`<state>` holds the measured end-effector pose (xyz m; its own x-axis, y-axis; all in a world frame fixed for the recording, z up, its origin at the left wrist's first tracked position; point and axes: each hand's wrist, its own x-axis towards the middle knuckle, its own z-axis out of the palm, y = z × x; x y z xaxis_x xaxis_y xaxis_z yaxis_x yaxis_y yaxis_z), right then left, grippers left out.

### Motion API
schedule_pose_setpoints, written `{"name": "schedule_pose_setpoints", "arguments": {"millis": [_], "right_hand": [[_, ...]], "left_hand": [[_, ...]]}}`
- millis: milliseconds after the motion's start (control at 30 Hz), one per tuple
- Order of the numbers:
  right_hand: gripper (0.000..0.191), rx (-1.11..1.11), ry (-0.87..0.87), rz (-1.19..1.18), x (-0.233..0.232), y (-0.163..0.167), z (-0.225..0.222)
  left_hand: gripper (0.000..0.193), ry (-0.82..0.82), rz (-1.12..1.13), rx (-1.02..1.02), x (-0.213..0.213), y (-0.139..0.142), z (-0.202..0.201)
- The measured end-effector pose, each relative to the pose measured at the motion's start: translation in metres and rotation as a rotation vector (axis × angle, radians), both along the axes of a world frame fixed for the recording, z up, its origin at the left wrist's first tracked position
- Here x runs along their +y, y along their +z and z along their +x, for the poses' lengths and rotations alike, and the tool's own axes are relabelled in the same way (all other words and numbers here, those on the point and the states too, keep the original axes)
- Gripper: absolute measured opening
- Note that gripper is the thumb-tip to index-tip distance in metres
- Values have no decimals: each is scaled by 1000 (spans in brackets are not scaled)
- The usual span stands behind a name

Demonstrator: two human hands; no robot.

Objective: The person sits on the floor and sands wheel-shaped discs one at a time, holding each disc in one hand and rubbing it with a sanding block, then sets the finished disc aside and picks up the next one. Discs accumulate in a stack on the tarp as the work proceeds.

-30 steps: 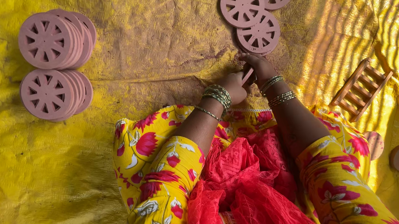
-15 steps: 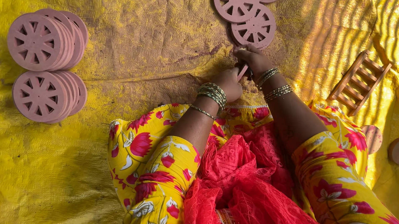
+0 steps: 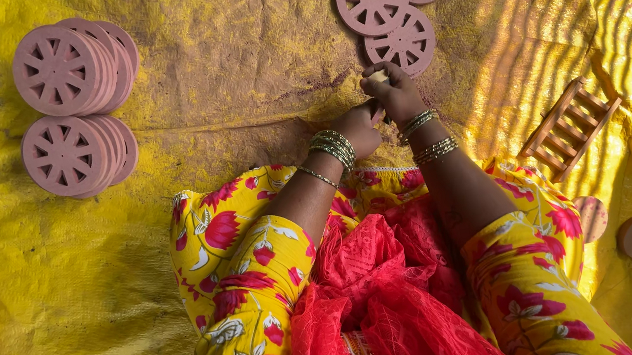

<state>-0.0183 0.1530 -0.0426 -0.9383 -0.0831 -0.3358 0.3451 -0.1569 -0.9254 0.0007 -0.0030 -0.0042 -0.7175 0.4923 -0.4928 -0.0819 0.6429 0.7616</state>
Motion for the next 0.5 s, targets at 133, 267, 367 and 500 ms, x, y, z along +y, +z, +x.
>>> {"name": "schedule_pose_setpoints", "arguments": {"millis": [133,267,367,500], "right_hand": [[24,-236,-75,-67,17,-23,-11],[45,92,48,479,6,4,-3],[63,409,164,791,-16,35,19],[42,446,269,750,-23,46,19]], "left_hand": [[52,-61,-113,73,0,12,1],[61,-75,-123,-17,-7,16,2],[58,-49,175,272,-8,11,0],[58,-89,-30,163,-1,-1,-5]]}}
